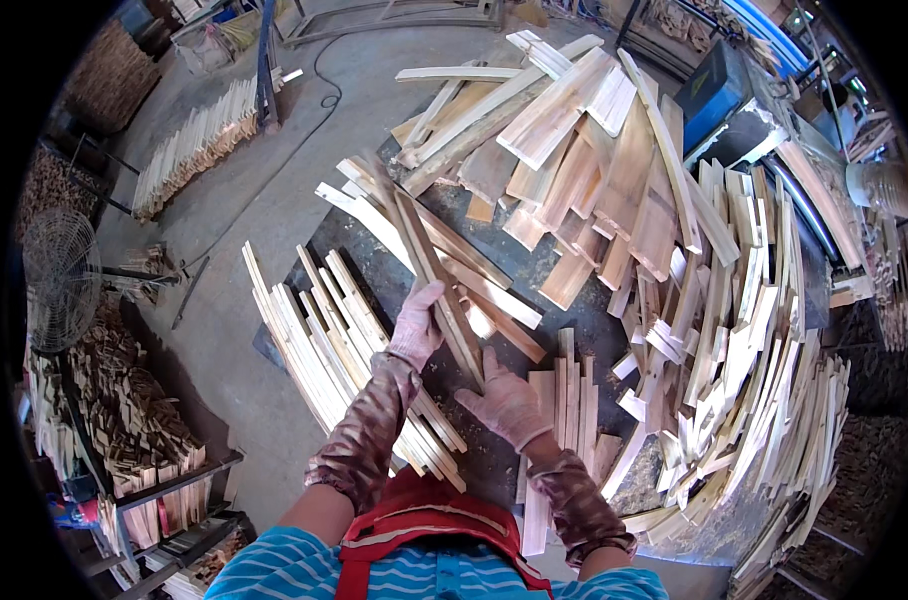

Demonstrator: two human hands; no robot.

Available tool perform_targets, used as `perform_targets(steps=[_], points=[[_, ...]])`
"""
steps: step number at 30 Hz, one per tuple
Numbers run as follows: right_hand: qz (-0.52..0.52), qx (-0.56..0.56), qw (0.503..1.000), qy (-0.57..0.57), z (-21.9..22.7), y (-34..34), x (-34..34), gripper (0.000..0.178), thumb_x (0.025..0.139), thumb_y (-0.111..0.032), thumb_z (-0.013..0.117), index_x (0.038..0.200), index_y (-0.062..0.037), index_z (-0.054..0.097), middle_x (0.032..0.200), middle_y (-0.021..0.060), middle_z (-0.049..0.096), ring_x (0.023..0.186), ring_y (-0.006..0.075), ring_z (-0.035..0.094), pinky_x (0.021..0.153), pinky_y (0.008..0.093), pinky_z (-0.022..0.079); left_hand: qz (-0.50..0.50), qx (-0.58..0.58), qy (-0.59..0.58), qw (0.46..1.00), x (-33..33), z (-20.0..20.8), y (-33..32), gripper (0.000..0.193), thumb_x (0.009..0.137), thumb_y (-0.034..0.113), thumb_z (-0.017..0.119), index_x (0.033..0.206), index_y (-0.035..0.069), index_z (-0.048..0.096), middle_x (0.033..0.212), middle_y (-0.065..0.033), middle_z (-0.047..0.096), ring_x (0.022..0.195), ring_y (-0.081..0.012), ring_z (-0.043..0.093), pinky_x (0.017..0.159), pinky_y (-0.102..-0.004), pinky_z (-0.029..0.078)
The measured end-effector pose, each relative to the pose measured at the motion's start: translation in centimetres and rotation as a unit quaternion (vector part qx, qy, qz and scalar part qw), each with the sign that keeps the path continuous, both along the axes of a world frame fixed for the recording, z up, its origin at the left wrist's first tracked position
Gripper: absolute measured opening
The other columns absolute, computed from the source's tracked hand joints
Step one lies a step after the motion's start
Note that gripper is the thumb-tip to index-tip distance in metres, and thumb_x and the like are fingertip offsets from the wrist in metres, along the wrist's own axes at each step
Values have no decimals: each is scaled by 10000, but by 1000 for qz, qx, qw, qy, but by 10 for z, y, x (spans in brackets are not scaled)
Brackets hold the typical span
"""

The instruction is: The person sorts through a large pile of wooden planks on a metal table, picking up individual pieces and arranging them into neat stacks. They repeatedly gather bundles of wood and place them onto a metal rack nearby.

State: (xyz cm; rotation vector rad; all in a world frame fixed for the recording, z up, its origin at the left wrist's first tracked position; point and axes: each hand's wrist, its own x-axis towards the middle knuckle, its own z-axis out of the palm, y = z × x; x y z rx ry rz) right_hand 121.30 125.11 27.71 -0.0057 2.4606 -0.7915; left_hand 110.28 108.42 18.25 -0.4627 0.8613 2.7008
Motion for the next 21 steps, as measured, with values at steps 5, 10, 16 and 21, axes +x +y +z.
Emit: perform_targets(steps=[5, 10, 16, 21], points=[[-22, 20, 994, 107, -8, -6, 34, 914, 878, -481, 714, 1550, -21, 299, 1250, 238, 621, 1108, 397, 635, 915, 441, 514, -27, 120, 7, 992, 27, 3, -16, 567, 899, 242, 759, 1381, 63, 520, 1184, -149, 672, 1048, -323, 692, 887, -488, 600], [-78, -22, 985, 155, -2, -22, 53, 886, 828, -384, 758, 1521, -21, 341, 1268, 250, 599, 1129, 408, 619, 938, 456, 514, -28, 200, 14, 979, 40, 4, -24, 614, 893, 276, 737, 1400, -4, 532, 1267, -203, 663, 1135, -385, 659, 984, -522, 546], [-87, 1, 980, 178, 8, -31, 61, 856, 811, -317, 787, 1503, -9, 389, 1205, 266, 622, 1072, 399, 645, 908, 439, 526, -28, 238, 18, 971, 47, 3, -26, 609, 895, 270, 723, 1405, -1, 532, 1274, -203, 659, 1162, -422, 639, 1002, -546, 522], [-183, -247, 947, 97, -4, -9, 58, 653, 889, -278, 728, 1438, 2, 512, 1179, 167, 680, 1037, 298, 660, 950, 350, 510, -44, 179, 23, 983, 45, -3, -28, 629, 901, 277, 709, 1423, -12, 510, 1284, -206, 657, 1141, -400, 650, 998, -530, 529]])
